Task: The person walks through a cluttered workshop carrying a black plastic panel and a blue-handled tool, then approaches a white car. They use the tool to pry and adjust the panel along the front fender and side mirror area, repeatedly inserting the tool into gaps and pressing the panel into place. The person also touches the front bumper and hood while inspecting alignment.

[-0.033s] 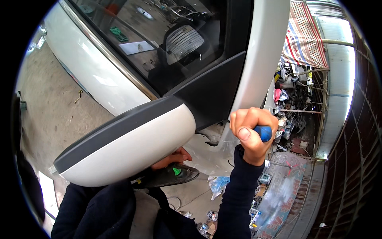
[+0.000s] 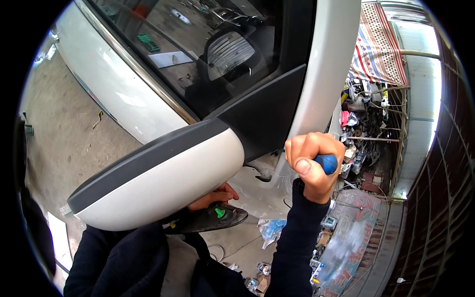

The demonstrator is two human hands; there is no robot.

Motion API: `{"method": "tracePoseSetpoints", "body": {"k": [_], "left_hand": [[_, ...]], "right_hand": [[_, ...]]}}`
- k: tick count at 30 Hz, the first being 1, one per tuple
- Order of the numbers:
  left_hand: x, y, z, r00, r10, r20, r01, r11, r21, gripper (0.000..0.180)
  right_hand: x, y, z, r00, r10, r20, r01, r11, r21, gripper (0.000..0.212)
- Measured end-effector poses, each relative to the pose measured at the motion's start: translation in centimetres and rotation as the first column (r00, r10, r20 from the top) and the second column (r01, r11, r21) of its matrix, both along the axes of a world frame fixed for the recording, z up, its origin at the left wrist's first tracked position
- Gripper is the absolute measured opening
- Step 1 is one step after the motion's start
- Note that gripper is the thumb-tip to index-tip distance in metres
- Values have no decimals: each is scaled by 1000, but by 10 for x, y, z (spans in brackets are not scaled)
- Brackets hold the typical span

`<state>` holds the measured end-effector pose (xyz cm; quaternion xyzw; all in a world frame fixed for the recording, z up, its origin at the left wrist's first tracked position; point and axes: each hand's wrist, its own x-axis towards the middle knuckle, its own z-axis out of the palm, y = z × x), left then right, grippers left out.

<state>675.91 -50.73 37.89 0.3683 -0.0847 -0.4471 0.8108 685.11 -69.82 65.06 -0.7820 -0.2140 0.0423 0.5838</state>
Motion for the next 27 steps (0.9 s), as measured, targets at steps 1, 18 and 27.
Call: {"method": "tracePoseSetpoints", "body": {"k": [1,18,27], "left_hand": [[-1,-2,-3,1000,-3,3,3,1000,-14,29],[-3,-13,0,1000,1,-6,-1,999,-49,31],[0,-25,2,999,-24,-24,23,999,-45,31]], "right_hand": [[2,-4,0,999,43,-34,-43,999,-9,36],[-53,25,-56,739,-206,642,350,931,-105,25],[-23,-11,-24,924,236,302,-198,969,-151,25]]}}
